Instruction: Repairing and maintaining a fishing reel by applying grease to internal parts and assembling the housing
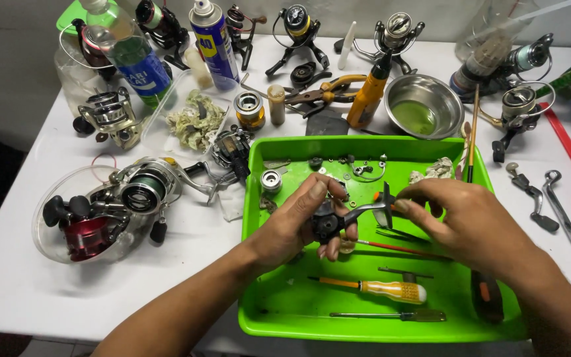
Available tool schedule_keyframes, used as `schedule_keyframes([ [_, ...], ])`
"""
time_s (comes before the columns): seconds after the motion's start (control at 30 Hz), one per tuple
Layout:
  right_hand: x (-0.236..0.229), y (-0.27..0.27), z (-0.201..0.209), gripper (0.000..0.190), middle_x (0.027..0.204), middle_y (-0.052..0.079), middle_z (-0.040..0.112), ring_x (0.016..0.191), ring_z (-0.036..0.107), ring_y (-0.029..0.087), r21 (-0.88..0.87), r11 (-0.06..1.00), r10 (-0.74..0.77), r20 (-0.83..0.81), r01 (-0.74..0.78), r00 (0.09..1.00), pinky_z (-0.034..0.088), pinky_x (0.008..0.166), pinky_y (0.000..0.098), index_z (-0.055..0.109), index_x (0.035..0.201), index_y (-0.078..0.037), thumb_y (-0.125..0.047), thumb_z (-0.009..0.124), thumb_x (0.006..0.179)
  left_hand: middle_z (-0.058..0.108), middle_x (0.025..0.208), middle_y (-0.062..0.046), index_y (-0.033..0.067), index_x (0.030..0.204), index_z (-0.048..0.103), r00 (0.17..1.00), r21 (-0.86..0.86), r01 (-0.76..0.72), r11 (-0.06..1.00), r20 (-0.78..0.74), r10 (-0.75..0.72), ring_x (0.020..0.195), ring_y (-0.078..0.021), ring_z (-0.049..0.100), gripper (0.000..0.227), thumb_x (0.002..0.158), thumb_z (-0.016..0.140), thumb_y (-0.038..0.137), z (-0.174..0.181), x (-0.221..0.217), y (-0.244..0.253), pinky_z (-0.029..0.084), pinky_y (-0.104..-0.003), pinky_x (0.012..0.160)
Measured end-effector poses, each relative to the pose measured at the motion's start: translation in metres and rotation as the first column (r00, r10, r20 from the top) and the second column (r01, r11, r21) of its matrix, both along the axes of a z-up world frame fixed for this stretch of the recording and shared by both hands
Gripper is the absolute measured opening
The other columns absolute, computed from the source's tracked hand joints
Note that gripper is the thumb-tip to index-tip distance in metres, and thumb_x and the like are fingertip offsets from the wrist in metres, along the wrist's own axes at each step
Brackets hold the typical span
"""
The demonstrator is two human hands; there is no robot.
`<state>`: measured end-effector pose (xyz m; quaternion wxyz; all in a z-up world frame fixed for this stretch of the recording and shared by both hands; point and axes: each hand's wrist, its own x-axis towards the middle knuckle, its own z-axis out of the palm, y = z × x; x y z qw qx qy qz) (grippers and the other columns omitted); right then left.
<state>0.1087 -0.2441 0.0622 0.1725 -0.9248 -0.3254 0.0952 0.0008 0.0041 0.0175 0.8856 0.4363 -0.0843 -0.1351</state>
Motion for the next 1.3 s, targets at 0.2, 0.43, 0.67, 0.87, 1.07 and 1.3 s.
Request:
schedule_keyframes([
  [0.2,-0.006,0.011,-0.008,0.045,0.056,0.001,0.065,0.049,0.051,0.013,0.059,0.996,-0.03,-0.478,0.066,0.878,0.039,0.051,0.0307,0.079,0.081,-0.012,-0.046,0.054,0.097,0.066,0.1,-0.024,0.0113,0.118,0.038,0.993,0.067,0.094,0.993,0.065,-0.098,0.064,-0.0212,0.064,0.043,0.105,0.045,0.052,0.002,0.0,-0.001,0.047,-0.025,0.056],
  [0.43,0.02,-0.017,0.001,0.054,0.057,0.008,0.047,0.045,0.039,0.019,0.489,0.817,0.093,-0.633,0.304,0.768,0.029,0.041,0.034,0.054,0.066,-0.003,-0.037,0.052,0.108,0.053,0.122,-0.024,0.0071,0.137,0.034,0.996,0.301,-0.019,0.954,0.09,-0.009,0.1,-0.0322,0.067,0.076,0.091,0.045,0.066,0.024,0.01,-0.002,0.06,-0.035,0.075],
  [0.67,0.036,-0.042,0.043,0.046,0.063,0.007,0.036,0.046,0.03,0.011,0.773,0.423,-0.141,-0.46,0.473,0.877,0.017,0.04,0.0253,0.043,0.088,-0.007,-0.041,0.044,0.119,0.072,0.117,-0.008,0.0101,0.128,0.055,0.904,0.898,-0.337,0.284,0.393,-0.168,0.089,-0.0289,0.068,0.052,0.09,0.062,0.044,0.029,0.065,-0.043,0.05,-0.045,0.078],
  [0.87,0.053,-0.053,0.021,0.032,0.077,0.004,0.047,0.048,0.037,0.01,0.812,0.245,-0.129,-0.514,0.53,0.848,0.025,0.041,0.0232,0.047,0.101,-0.01,-0.039,0.054,0.114,0.071,0.115,-0.014,0.0106,0.121,0.059,0.893,0.949,-0.249,-0.194,0.148,-0.425,0.098,-0.0428,0.071,0.032,0.089,0.057,0.013,0.017,0.14,-0.12,0.058,-0.057,0.07],
  [1.07,0.055,-0.06,0.014,0.03,0.072,0.005,0.047,0.045,0.038,0.01,0.804,0.217,-0.092,-0.548,0.554,0.831,0.023,0.038,0.0232,0.048,0.1,-0.012,-0.039,0.055,0.11,0.072,0.12,-0.012,0.014,0.125,0.063,0.887,0.946,-0.166,-0.28,0.019,-0.461,0.105,-0.0373,0.071,0.033,0.094,0.053,0.017,0.003,0.166,-0.14,0.06,-0.052,0.077],
  [1.3,0.05,-0.052,0.005,0.032,0.075,0.004,0.052,0.044,0.039,0.01,0.769,0.264,-0.017,-0.6,0.582,0.8,0.024,0.037,0.0214,0.05,0.095,-0.011,-0.039,0.054,0.109,0.073,0.097,-0.02,0.0066,0.09,0.065,0.865,0.937,-0.315,-0.152,0.218,-0.452,0.088,-0.0427,0.07,0.021,0.085,0.045,0.006,-0.024,0.168,-0.14,0.055,-0.055,0.067],
])
